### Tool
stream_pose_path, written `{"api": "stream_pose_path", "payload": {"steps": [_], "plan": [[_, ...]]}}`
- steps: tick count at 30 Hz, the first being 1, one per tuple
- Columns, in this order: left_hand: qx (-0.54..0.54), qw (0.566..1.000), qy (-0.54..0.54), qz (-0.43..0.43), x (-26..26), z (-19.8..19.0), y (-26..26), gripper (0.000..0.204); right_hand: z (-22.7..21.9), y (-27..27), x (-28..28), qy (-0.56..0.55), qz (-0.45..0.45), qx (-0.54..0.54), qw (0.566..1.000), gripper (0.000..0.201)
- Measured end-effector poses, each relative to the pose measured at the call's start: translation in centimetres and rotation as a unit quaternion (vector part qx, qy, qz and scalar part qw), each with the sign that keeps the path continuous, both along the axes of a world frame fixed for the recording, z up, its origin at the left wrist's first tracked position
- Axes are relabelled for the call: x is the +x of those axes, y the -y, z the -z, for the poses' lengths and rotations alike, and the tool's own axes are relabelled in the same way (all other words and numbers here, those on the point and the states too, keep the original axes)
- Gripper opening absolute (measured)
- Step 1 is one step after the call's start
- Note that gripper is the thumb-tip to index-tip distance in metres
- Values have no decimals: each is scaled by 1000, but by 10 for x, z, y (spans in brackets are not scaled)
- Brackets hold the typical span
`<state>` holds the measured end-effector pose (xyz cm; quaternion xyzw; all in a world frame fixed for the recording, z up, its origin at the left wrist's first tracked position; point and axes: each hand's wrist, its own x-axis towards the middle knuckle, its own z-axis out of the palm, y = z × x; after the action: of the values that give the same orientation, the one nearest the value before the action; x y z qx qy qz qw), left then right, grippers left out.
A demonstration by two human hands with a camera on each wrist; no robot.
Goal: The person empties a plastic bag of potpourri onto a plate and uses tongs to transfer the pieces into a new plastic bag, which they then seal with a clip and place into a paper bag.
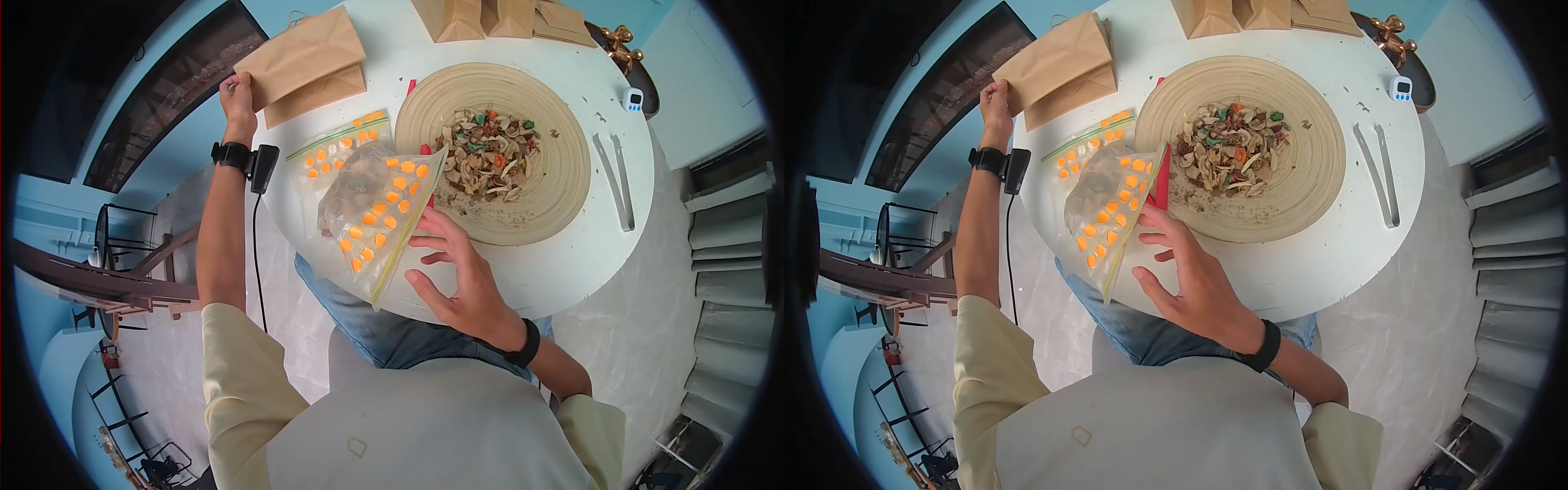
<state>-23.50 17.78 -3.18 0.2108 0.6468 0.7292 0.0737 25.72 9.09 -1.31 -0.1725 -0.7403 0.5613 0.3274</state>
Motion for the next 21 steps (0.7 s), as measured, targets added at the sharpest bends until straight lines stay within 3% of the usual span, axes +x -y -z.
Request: {"api": "stream_pose_path", "payload": {"steps": [4,6,7,9,21], "plan": [[-58,997,-38,-20,-17,29,4,20,0,0,-2,3,4,4,1000,66],[-160,978,-131,-42,-26,49,8,22,0,0,-2,6,3,3,1000,67],[-161,978,-130,-42,-28,56,10,22,0,0,-2,8,3,2,1000,67],[-204,967,-154,7,-32,68,14,23,0,1,-3,9,3,2,1000,67],[-164,974,-138,77,-14,60,20,17,0,2,-4,12,4,7,1000,68]]}}
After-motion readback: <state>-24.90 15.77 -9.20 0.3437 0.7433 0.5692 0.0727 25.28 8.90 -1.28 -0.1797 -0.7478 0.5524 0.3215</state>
